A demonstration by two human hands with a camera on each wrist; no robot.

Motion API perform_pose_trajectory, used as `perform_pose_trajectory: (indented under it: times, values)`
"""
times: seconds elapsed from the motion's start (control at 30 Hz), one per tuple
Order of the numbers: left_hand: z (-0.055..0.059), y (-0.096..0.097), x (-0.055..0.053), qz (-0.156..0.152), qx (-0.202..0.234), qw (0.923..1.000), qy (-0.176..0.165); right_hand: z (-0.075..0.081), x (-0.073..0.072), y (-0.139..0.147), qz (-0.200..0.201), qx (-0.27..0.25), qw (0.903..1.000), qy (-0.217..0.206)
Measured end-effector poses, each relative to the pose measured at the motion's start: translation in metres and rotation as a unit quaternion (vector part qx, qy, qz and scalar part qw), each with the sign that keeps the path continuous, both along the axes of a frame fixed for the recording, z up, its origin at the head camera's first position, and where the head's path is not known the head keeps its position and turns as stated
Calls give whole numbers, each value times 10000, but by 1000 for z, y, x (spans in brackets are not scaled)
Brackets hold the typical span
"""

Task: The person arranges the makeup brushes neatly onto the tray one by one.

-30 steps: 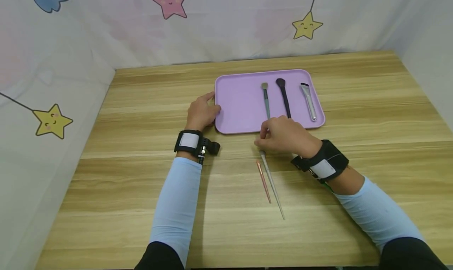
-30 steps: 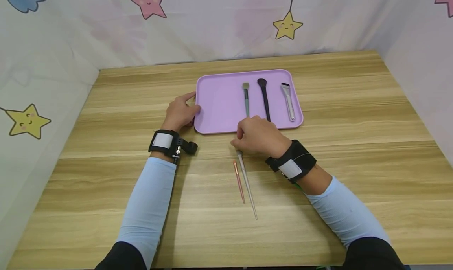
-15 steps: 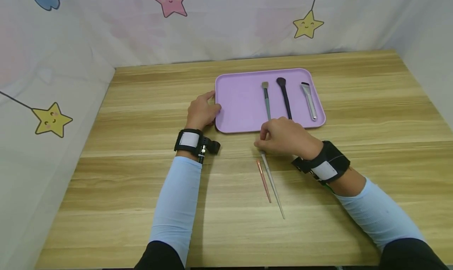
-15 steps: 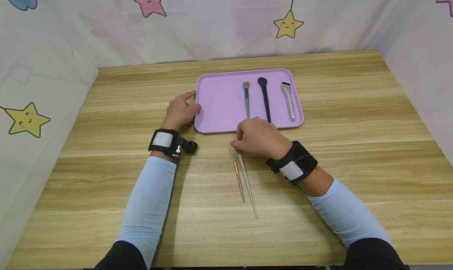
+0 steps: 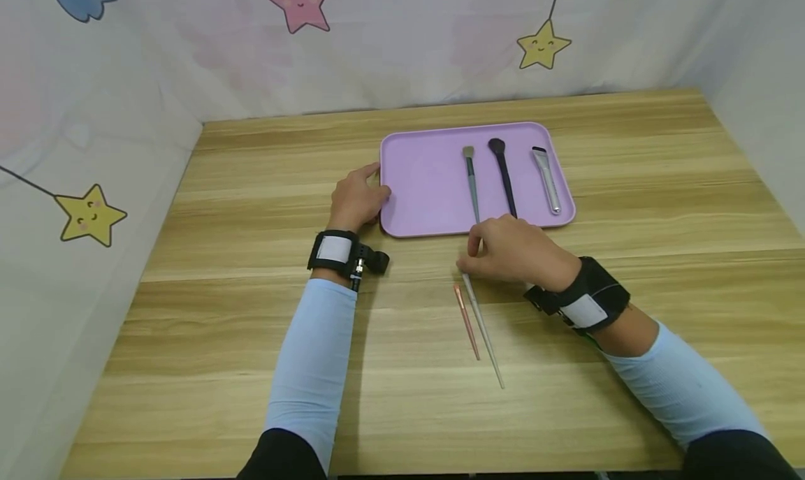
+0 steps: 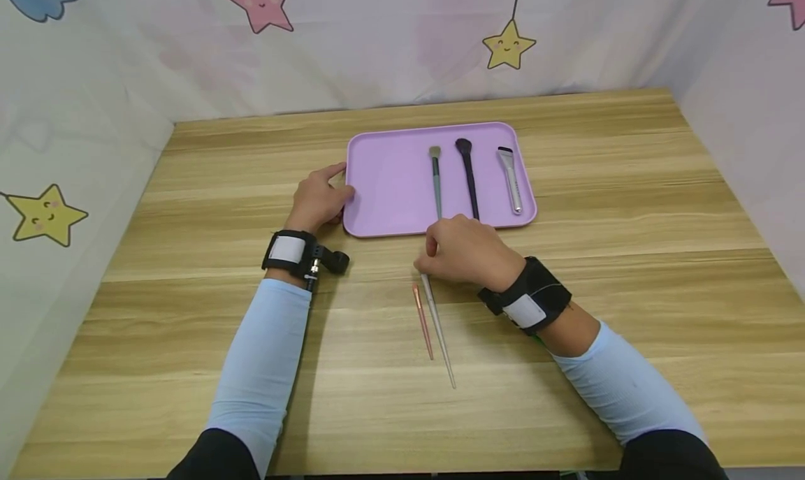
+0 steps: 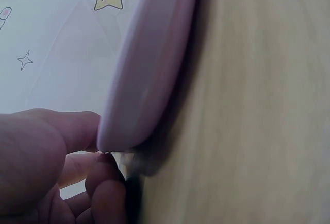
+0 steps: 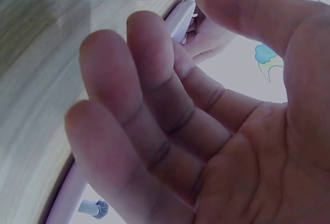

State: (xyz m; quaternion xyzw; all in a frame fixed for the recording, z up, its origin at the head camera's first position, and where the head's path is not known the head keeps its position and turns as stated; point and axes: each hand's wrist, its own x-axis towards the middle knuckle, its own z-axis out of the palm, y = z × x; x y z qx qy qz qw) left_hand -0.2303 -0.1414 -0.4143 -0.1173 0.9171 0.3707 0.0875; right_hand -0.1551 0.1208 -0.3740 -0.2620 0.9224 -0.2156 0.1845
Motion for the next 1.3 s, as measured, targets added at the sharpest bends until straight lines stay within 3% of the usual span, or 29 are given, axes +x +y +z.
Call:
perform_pose_trajectory:
  times: [0.73, 1.3]
  values:
    - [-3, -1, -3, -12, -44, 10000, -32, 7, 7, 0, 378, 676, 9966, -293]
    - [-3, -1, -3, 0, -34, 10000, -56, 7, 11, 1, 775, 789, 9928, -470]
